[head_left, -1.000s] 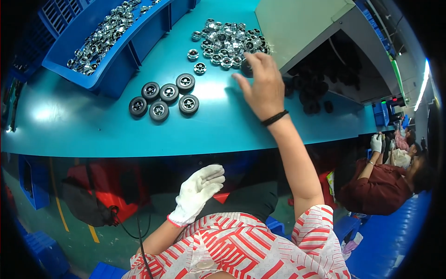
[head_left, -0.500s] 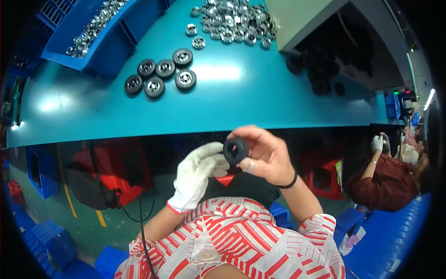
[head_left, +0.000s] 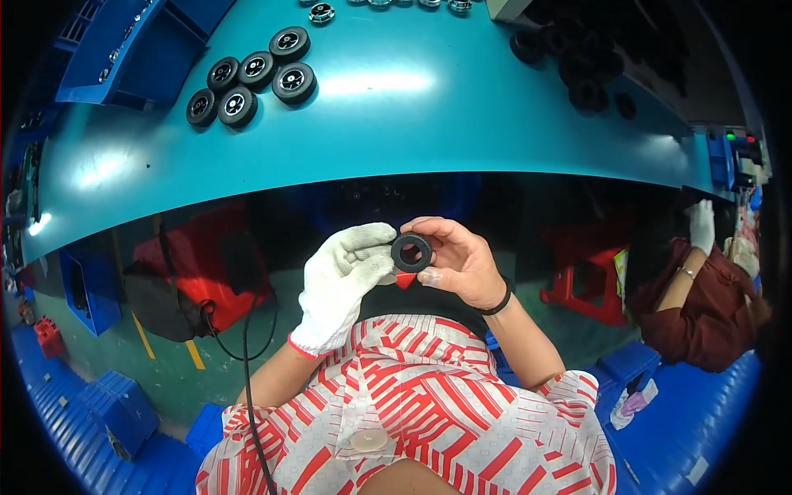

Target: Assembling toy wheels by inserting a silver metal rim into a black rubber or plastic tire casing.

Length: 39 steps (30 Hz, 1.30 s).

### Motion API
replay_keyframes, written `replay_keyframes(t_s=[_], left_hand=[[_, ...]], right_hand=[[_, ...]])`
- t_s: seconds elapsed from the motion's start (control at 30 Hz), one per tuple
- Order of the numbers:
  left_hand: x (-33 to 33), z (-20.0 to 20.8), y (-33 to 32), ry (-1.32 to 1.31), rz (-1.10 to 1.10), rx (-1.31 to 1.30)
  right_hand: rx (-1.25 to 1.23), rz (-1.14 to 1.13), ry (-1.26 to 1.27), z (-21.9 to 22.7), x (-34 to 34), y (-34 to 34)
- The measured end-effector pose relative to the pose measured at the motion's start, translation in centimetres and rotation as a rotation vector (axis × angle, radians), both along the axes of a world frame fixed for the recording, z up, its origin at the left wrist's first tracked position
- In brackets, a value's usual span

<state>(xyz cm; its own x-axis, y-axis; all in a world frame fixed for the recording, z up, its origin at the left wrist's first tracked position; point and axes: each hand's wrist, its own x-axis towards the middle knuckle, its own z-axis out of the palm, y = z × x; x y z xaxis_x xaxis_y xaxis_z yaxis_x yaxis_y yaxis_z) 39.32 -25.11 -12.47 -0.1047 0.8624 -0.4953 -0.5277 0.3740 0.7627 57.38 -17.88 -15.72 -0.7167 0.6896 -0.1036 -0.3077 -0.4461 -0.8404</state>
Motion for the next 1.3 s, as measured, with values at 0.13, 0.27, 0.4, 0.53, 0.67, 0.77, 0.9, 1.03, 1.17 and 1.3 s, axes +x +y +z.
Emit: replay_keyframes(t_s=[0.13,0.27,0.4,0.53,0.67,0.77,0.9,1.03,1.17,1.3], left_hand=[[-0.7,-0.5,-0.6,0.036,-0.008,0.024],[-0.9,-0.5,-0.6,-0.083,-0.067,0.016],[-0.7,-1.7,-0.7,-0.142,-0.155,0.098],[-0.9,-1.8,-0.4,-0.523,-0.109,0.076],[-1.2,-2.0,-0.7,-0.495,-0.1,0.057],[-1.2,-1.8,-0.8,-0.419,-0.098,0.061],[-1.3,-1.6,-0.9,-0.333,-0.113,0.054],[-1.5,-1.0,-0.7,-0.18,-0.145,0.048],[-1.7,-1.2,-0.9,-0.166,-0.114,0.059],[-1.8,-1.6,-0.9,-0.152,-0.097,0.039]], right_hand=[[0.048,-0.015,0.002,-0.6,-0.9,-0.6],[0.15,-0.041,-0.146,0.4,-1.1,-0.8],[0.773,-0.115,-0.454,2.0,-2.1,-0.5],[0.981,-0.192,-0.504,1.7,-2.9,-0.4],[0.871,-0.219,-0.54,1.6,-3.2,-0.9],[0.82,-0.219,-0.544,1.4,-3.3,-1.1],[0.722,-0.213,-0.541,1.3,-3.4,-1.5],[0.8,-0.203,-0.542,1.0,-3.3,-1.2],[0.787,-0.204,-0.535,0.9,-3.4,-1.3],[0.777,-0.221,-0.523,0.8,-3.5,-1.1]])
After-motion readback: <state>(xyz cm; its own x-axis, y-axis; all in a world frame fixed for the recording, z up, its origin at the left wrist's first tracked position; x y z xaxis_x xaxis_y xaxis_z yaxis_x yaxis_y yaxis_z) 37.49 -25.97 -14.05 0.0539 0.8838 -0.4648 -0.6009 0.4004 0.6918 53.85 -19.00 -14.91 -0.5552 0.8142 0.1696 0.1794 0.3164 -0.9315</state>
